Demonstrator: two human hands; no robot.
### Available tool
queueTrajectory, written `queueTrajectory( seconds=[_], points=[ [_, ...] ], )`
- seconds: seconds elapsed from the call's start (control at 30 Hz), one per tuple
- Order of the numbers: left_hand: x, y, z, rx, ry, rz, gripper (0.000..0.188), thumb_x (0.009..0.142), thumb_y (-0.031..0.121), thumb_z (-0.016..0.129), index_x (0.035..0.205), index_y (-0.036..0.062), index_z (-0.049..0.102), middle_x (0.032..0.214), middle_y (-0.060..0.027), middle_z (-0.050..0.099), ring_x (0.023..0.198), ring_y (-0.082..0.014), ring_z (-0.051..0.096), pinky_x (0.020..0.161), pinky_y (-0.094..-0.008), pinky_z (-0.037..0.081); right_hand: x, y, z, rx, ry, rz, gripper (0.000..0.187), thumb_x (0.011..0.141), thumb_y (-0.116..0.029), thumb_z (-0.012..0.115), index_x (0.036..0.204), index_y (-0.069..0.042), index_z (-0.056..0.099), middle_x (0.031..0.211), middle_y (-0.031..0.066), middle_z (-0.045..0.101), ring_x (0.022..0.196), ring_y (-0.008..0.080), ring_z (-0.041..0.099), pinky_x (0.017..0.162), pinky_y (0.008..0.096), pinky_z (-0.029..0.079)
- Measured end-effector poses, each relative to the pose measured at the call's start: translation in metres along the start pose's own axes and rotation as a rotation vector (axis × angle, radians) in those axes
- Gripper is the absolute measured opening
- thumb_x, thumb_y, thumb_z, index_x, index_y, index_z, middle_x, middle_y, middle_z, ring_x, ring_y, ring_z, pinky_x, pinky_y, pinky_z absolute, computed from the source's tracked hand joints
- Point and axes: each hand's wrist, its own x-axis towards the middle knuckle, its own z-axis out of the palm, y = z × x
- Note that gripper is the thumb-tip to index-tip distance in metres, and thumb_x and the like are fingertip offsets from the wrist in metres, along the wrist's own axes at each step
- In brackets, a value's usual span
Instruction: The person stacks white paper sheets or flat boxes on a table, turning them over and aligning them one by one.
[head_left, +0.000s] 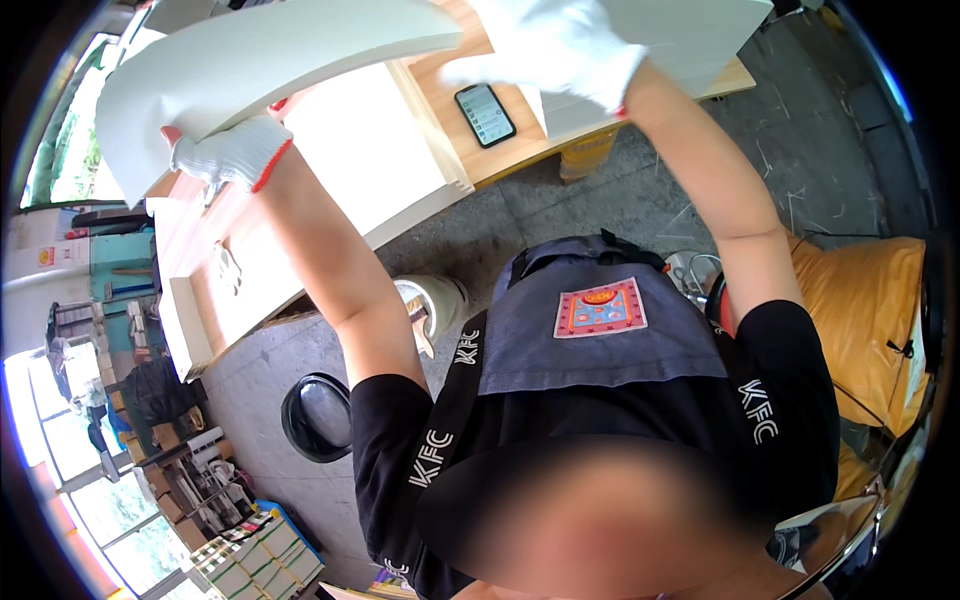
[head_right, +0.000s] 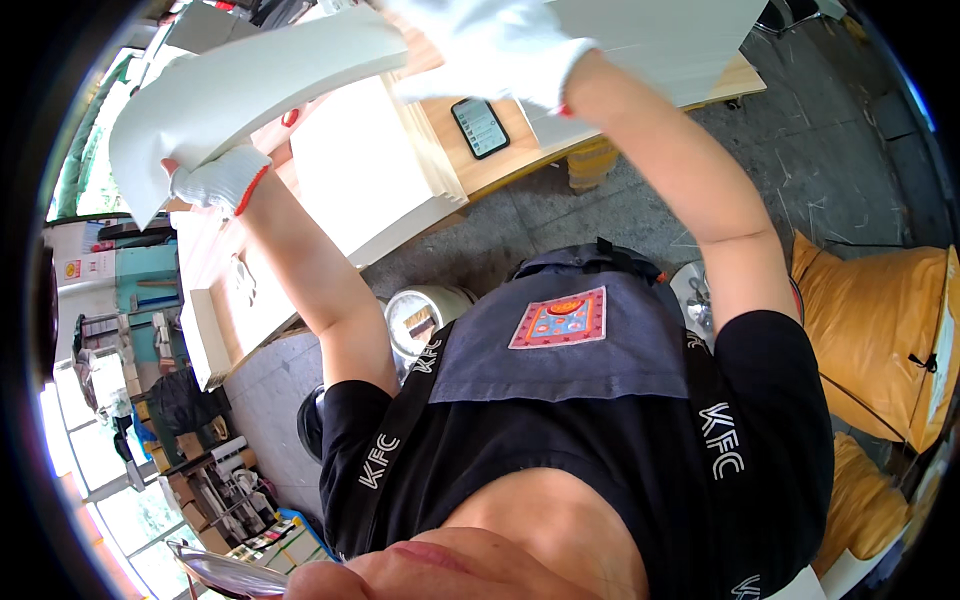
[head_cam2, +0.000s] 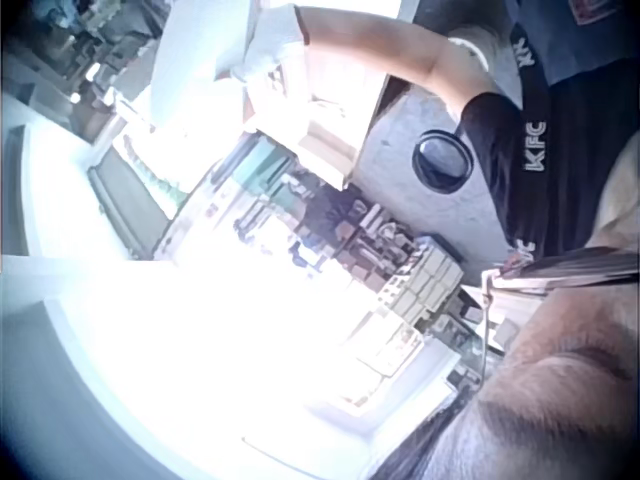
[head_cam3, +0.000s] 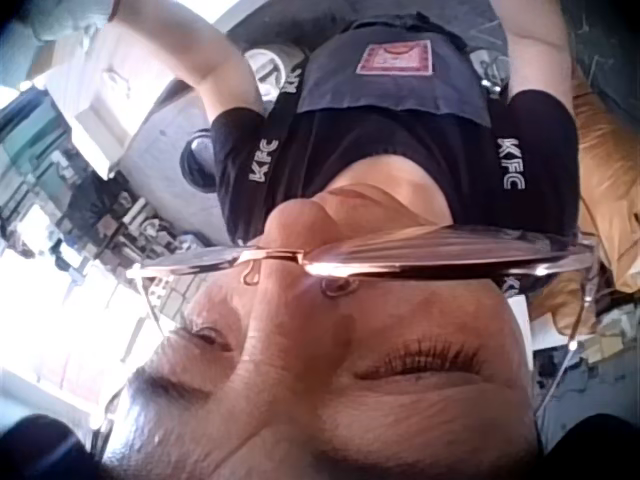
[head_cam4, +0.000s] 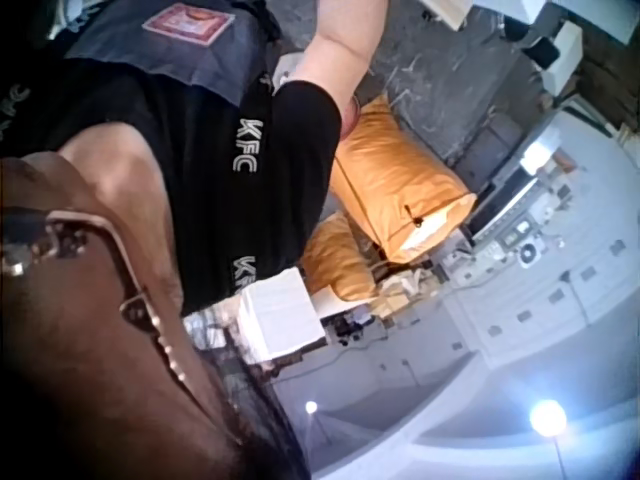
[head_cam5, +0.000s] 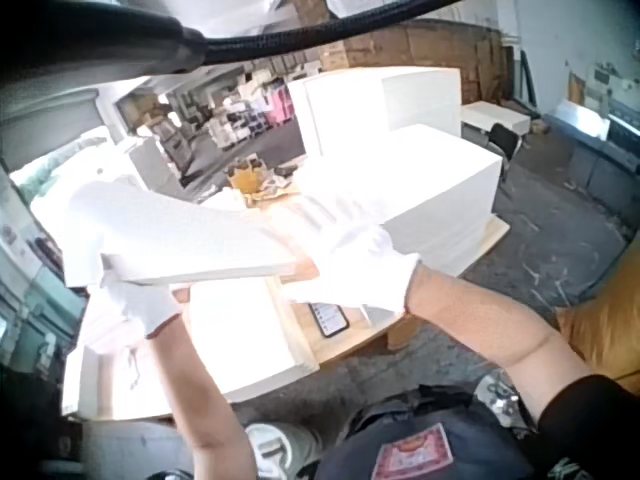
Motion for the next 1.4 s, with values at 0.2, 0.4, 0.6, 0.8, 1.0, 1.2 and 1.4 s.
queueTrajectory(
  seconds=[0.2, 0.4, 0.6, 0.8, 1.0, 1.2, 1.4],
  points=[
    [-0.067, 0.017, 0.03, 0.241, -0.099, 0.084, 0.048, 0.103, 0.035, 0.042, 0.138, 0.0021, 0.048, 0.123, -0.0102, 0.061, 0.108, -0.0231, 0.06, 0.097, -0.0392, 0.049, 0.018, -0.058, 0.064, 0.107, 0.336, -0.131, 0.049, 0.087, -0.017, 0.063, 0.135, -0.023, 0.054, 0.111, 0.0076, 0.066, 0.097, 0.0257, 0.066, 0.081, 0.0353, 0.054],
    [-0.072, 0.05, 0.054, 0.436, -0.497, 0.234, 0.065, 0.092, 0.008, 0.066, 0.148, 0.0026, 0.033, 0.139, -0.0193, 0.051, 0.125, -0.0272, 0.053, 0.106, -0.0414, 0.044, 0.018, -0.065, 0.08, 1.109, 0.069, 0.252, 0.062, 0.096, -0.023, 0.062, 0.149, -0.002, 0.036, 0.142, 0.0229, 0.049, 0.138, 0.0292, 0.041, 0.113, 0.0373, 0.034],
    [0.015, 0.099, -0.092, 1.508, -0.327, -0.152, 0.083, 0.088, 0.024, 0.071, 0.154, 0.0031, 0.026, 0.136, -0.0195, 0.053, 0.114, -0.0231, 0.06, 0.101, -0.0279, 0.045, 0.027, -0.059, 0.13, 1.529, 0.215, 0.425, 0.053, 0.097, -0.009, 0.055, 0.147, 0.0, 0.04, 0.141, 0.011, 0.052, 0.128, 0.0206, 0.05, 0.107, 0.0315, 0.041],
    [-0.008, 0.063, -0.188, 1.247, -0.219, -0.439, 0.055, 0.086, 0.001, 0.063, 0.139, 0.0026, 0.049, 0.114, -0.0131, 0.067, 0.096, -0.0137, 0.063, 0.083, -0.0251, 0.049, -0.002, -0.053, 0.21, 0.798, -0.128, 0.719, 0.045, 0.094, -0.03, 0.06, 0.133, -0.009, 0.054, 0.113, 0.0132, 0.068, 0.095, 0.03, 0.068, 0.078, 0.0392, 0.054],
    [-0.07, 0.035, -0.265, 2.092, -0.685, -0.191, 0.051, 0.082, 0.043, 0.072, 0.127, 0.0215, 0.06, 0.114, -0.0178, 0.067, 0.102, -0.0374, 0.064, 0.091, -0.0456, 0.049, -0.051, -0.025, 0.226, 0.105, -0.682, 0.616, 0.064, 0.095, -0.058, 0.05, 0.125, -0.002, 0.052, 0.096, 0.0197, 0.07, 0.086, 0.0298, 0.07, 0.077, 0.0404, 0.054],
    [-0.1, 0.084, -0.243, 1.917, -0.886, -0.478, 0.059, 0.072, 0.024, 0.083, 0.126, 0.0148, 0.06, 0.117, -0.015, 0.063, 0.109, -0.0352, 0.059, 0.092, -0.0437, 0.048, -0.062, -0.049, 0.178, 0.031, -0.749, 0.24, 0.086, 0.085, -0.077, 0.05, 0.144, -0.013, 0.045, 0.101, 0.0183, 0.069, 0.092, 0.0324, 0.07, 0.082, 0.0419, 0.055],
    [-0.113, 0.084, -0.263, 1.801, -0.796, -0.409, 0.053, 0.072, 0.015, 0.083, 0.12, 0.0103, 0.062, 0.117, -0.0142, 0.063, 0.11, -0.0316, 0.06, 0.092, -0.0404, 0.048, -0.083, -0.051, 0.195, 0.084, -0.751, 0.179, 0.056, 0.088, -0.054, 0.064, 0.12, -0.008, 0.064, 0.105, 0.015, 0.064, 0.097, 0.0298, 0.066, 0.084, 0.0401, 0.052]
  ],
)
